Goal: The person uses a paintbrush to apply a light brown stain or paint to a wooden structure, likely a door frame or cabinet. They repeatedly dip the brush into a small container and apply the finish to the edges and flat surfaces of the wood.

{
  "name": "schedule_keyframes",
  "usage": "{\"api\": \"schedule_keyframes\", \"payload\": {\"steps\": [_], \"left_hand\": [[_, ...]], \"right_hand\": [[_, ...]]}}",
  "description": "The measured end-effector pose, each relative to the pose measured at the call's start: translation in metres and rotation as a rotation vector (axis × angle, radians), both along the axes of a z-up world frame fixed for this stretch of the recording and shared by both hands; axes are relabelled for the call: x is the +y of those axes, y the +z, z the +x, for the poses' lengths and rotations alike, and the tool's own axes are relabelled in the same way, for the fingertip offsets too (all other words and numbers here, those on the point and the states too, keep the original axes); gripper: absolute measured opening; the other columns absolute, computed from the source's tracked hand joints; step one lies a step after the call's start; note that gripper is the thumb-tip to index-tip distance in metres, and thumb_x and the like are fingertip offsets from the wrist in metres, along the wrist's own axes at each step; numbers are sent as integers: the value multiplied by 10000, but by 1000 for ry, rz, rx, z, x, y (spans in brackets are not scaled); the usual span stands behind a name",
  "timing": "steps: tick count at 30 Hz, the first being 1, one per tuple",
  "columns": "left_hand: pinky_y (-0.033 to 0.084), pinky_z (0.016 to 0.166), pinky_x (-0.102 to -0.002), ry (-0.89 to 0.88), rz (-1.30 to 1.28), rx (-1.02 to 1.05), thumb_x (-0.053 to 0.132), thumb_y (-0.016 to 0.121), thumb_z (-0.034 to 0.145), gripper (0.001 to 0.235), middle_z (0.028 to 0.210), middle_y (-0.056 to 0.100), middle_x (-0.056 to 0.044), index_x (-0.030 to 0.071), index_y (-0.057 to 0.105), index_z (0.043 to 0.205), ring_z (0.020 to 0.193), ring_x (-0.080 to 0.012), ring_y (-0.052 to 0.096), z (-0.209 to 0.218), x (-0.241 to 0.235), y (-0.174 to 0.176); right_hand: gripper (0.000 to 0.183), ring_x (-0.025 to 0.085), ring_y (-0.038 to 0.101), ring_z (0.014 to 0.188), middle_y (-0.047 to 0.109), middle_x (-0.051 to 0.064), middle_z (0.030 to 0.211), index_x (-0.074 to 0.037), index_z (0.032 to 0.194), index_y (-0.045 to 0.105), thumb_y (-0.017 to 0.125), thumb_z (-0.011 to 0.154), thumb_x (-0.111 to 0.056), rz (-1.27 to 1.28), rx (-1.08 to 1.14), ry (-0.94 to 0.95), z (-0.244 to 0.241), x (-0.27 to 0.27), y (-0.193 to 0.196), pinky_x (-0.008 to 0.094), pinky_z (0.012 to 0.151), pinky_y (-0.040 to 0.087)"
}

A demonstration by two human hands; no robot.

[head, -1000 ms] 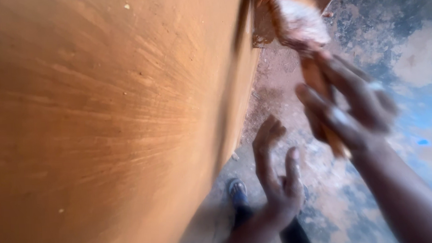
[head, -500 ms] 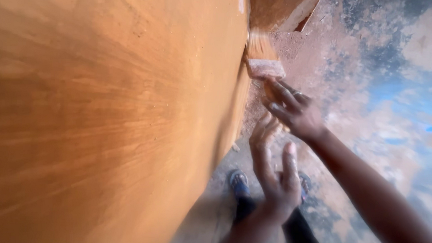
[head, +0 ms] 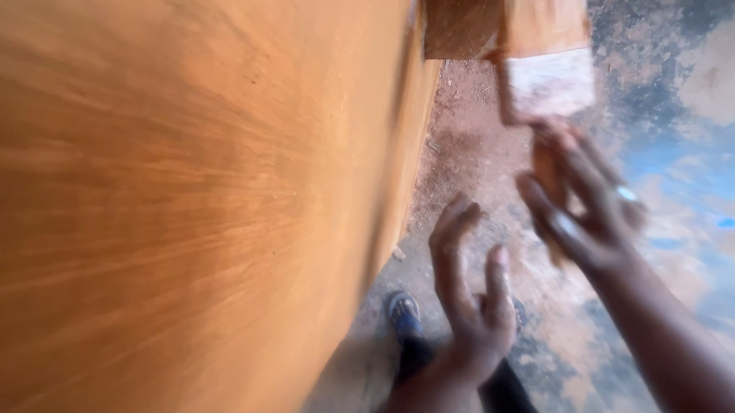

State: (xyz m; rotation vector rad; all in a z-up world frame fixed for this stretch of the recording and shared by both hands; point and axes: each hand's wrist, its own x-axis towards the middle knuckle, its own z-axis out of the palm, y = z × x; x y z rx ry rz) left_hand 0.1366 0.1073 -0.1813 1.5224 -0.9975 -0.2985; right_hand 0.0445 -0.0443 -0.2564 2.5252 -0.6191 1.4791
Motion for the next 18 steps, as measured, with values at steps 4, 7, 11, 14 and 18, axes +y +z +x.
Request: {"api": "schedule_keyframes", "payload": {"steps": [4,7,11,14,18], "left_hand": [[438,1290,-468,25,29,-51,190,510,1127,315,1507,535,-197,13,512,1388,1480,-334,517,-6,4,-5],[440,1287,-470,25,32,-51,195,511,1124,323,1505,534,-200,12,507,1390,1475,-334,517,-5,2,-10],[444,1293,-465,17,41,-48,193,512,1120,340,1509,527,-195,16,499,1409,1471,-325,520,-4,1,-17],[438,1296,-465,12,45,-43,190,513,1121,357,1522,517,-198,14,490,1430,1484,-327,511,-6,2,-17],[421,1273,-472,7,72,-5,174,530,1105,344,1525,514,-214,9,505,1407,1485,-340,502,-9,7,-12]], "right_hand": [[312,281,575,1404,578,130,1498,-202,1248,745,788,962,-84,-64,178,-134,16,-4,-64,257,665,543],[226,288,646,1325,637,138,1449,-184,1192,745,755,1007,-55,32,205,-56,18,5,-89,229,626,586],[111,148,673,836,717,176,1337,-157,1111,769,748,1033,-80,225,142,13,9,15,-67,214,449,488],[74,131,685,711,727,154,1295,-151,1111,755,764,1049,-112,201,-3,22,6,-3,-31,255,462,487],[120,208,767,793,723,149,1276,-135,1091,773,846,1002,-102,-36,-144,-96,-1,-8,0,306,461,522]]}}
